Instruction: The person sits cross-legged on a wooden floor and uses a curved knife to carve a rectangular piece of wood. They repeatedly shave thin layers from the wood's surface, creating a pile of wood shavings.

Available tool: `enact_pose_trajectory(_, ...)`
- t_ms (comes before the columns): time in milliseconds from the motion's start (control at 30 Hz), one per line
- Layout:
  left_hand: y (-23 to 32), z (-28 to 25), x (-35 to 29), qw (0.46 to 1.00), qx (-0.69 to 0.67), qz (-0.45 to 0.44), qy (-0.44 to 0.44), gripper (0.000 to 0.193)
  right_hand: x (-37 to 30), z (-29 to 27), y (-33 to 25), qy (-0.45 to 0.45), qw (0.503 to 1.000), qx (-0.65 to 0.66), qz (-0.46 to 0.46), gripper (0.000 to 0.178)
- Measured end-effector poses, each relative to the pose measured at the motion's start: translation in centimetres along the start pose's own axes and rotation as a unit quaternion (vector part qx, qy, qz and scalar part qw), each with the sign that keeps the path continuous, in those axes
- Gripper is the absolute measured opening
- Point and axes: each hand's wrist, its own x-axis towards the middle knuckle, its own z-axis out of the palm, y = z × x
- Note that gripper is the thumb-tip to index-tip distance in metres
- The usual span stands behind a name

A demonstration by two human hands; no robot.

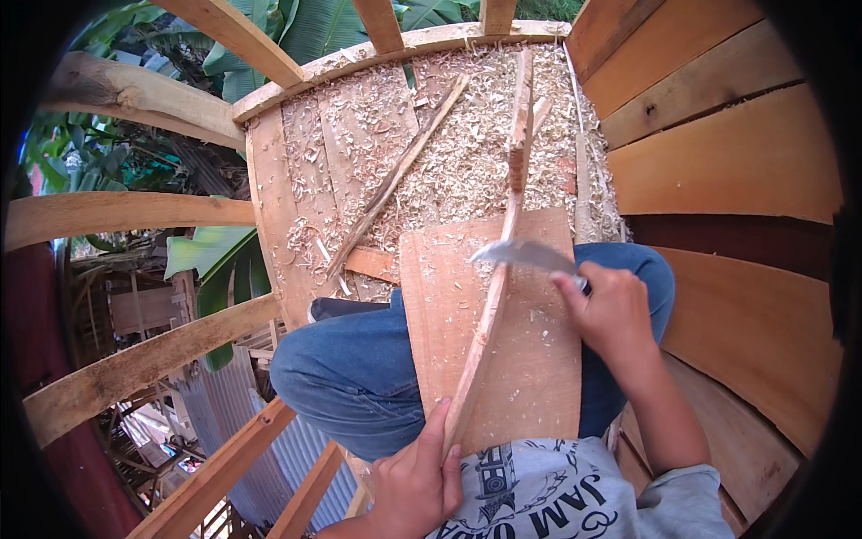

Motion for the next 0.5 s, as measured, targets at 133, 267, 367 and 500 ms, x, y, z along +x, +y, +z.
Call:
enact_pose_trajectory(133, 0.6, -0.3, -0.1, 1.0, -0.025, -0.011, 0.006, 0.054, 1.5, -1.7, 1.6, -0.012, 0.997, 0.05, 0.054, 0.054)
enact_pose_trajectory(267, 1.0, -0.5, 0.1, 0.999, -0.041, 0.003, 0.003, 0.055, -2.5, -2.4, -2.2, -0.122, 0.982, 0.144, 0.0, 0.054)
enact_pose_trajectory(367, 1.5, -0.4, -0.1, 0.995, -0.07, -0.069, 0.009, 0.042, -2.8, -0.7, -2.7, -0.116, 0.986, 0.108, -0.057, 0.057)
enact_pose_trajectory(500, 0.5, -0.6, 0.3, 1.0, -0.016, -0.017, -0.011, 0.054, -0.8, 0.6, -1.1, -0.029, 0.998, 0.035, -0.052, 0.06)
